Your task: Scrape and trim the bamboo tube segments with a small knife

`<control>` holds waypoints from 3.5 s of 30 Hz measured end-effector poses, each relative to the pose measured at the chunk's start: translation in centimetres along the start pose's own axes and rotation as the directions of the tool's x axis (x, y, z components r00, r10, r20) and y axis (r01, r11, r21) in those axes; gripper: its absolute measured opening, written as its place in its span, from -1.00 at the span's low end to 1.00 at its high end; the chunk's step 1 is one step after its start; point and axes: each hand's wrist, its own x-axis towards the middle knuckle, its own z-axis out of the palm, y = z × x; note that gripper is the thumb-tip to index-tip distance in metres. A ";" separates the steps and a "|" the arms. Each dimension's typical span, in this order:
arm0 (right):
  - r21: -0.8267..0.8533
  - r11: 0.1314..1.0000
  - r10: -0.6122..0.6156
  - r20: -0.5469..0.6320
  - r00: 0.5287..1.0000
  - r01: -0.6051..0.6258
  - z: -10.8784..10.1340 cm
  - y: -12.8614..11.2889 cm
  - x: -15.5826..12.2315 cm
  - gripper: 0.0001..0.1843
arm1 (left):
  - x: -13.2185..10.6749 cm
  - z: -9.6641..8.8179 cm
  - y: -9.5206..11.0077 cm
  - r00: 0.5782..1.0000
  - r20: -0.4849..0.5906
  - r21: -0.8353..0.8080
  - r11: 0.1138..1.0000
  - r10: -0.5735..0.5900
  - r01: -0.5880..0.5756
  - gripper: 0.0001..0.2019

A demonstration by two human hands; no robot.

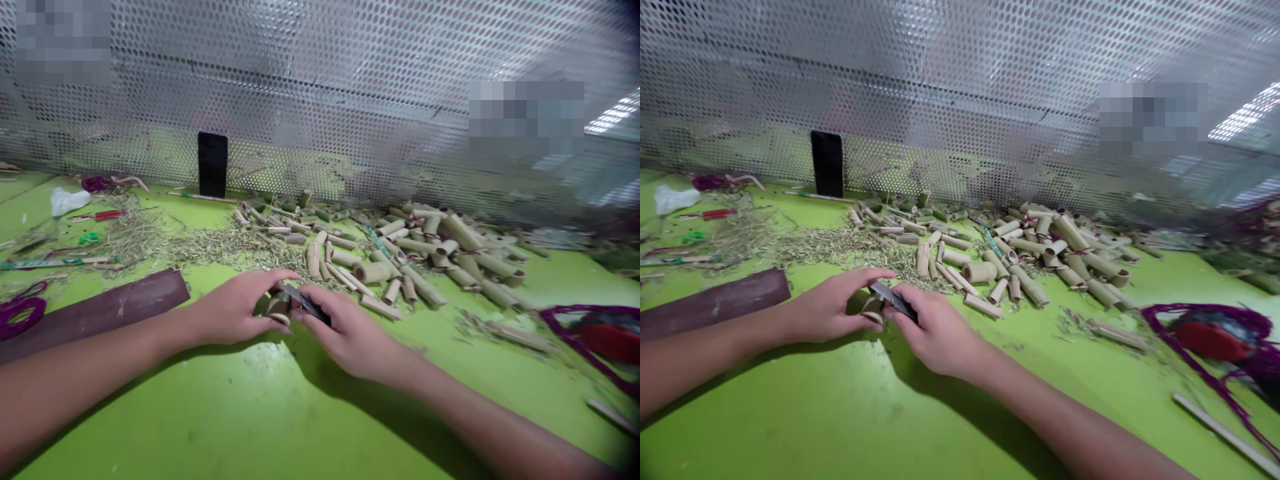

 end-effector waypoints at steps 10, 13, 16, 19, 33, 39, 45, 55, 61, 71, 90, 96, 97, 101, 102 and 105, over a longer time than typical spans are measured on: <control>0.069 0.998 0.024 -0.167 0.986 -0.013 -1.2 0.8 0.0 -0.76 | 0.0 -0.1 -0.3 0.986 -0.106 0.002 0.991 -0.132 0.133 -0.30; 0.068 0.996 0.069 -0.207 0.976 -0.056 -1.5 1.5 0.4 -0.73 | 0.0 -0.2 -0.2 0.985 -0.091 0.003 0.989 -0.144 0.145 -0.27; 0.018 0.995 0.103 -0.227 0.968 -0.102 -1.5 2.5 0.8 -0.73 | -0.1 -0.2 0.0 0.986 -0.072 0.013 0.988 -0.153 0.154 -0.25; -0.065 0.988 0.116 -0.257 0.959 -0.137 -1.5 3.3 1.1 -0.71 | -0.1 -0.2 0.1 0.988 -0.063 0.039 0.989 -0.140 0.143 -0.25; -0.248 0.967 -0.001 -0.203 0.979 -0.050 -1.1 2.0 0.3 -0.66 | 0.0 0.0 -0.2 0.996 -0.074 0.107 0.993 -0.049 0.057 -0.33; -0.402 0.913 -0.108 -0.080 0.991 0.068 0.1 1.6 0.0 -0.67 | -0.1 0.0 -0.2 0.998 -0.038 0.143 0.988 -0.056 0.061 -0.36; -0.504 0.854 -0.160 -0.010 0.987 0.133 0.8 1.1 0.2 -0.80 | -0.1 0.1 0.0 0.999 -0.017 0.132 0.990 -0.051 0.053 -0.39; -0.544 0.834 -0.113 -0.002 0.994 0.094 0.9 0.6 0.4 -0.80 | -0.1 0.1 -0.1 0.999 -0.033 0.176 0.984 0.012 -0.006 -0.55; -0.493 0.870 -0.002 0.046 0.999 0.024 0.6 0.4 0.7 -0.79 | -0.2 0.0 -0.4 0.998 -0.040 0.224 0.974 0.050 -0.039 -0.60; -0.386 0.922 0.047 0.098 0.994 -0.006 0.0 0.2 1.0 -0.82 | 0.0 -0.2 -0.3 0.998 -0.026 0.246 0.968 0.065 -0.057 -0.55; -0.225 0.950 -0.175 0.193 0.965 0.217 -1.2 2.5 1.3 -0.73 | 0.6 -0.7 -0.7 0.992 0.067 0.180 0.977 0.107 -0.117 -0.54; -0.288 0.948 -0.097 0.151 0.984 0.138 -0.3 1.7 1.0 -0.71 | 0.5 -0.7 -0.7 0.997 0.043 0.141 0.988 0.057 -0.063 -0.56; -0.296 0.950 -0.060 0.135 0.989 0.098 0.0 1.3 0.9 -0.69 | 0.4 -0.6 -0.7 0.999 0.037 0.143 0.989 0.034 -0.039 -0.56; -0.323 0.946 0.039 0.082 0.996 -0.011 0.8 0.2 0.7 -0.63 | 0.4 -0.6 -0.5 1.000 0.020 0.143 0.990 -0.021 0.018 -0.53; -0.341 0.940 0.041 0.078 0.996 -0.012 0.9 0.1 0.7 -0.64 | 0.4 -0.6 -0.6 1.000 0.021 0.140 0.990 -0.018 0.015 -0.53; -0.380 0.925 0.032 0.088 0.996 0.004 0.7 0.0 0.7 -0.69 | 0.4 -0.6 -0.7 0.999 0.034 0.129 0.991 0.013 -0.017 -0.56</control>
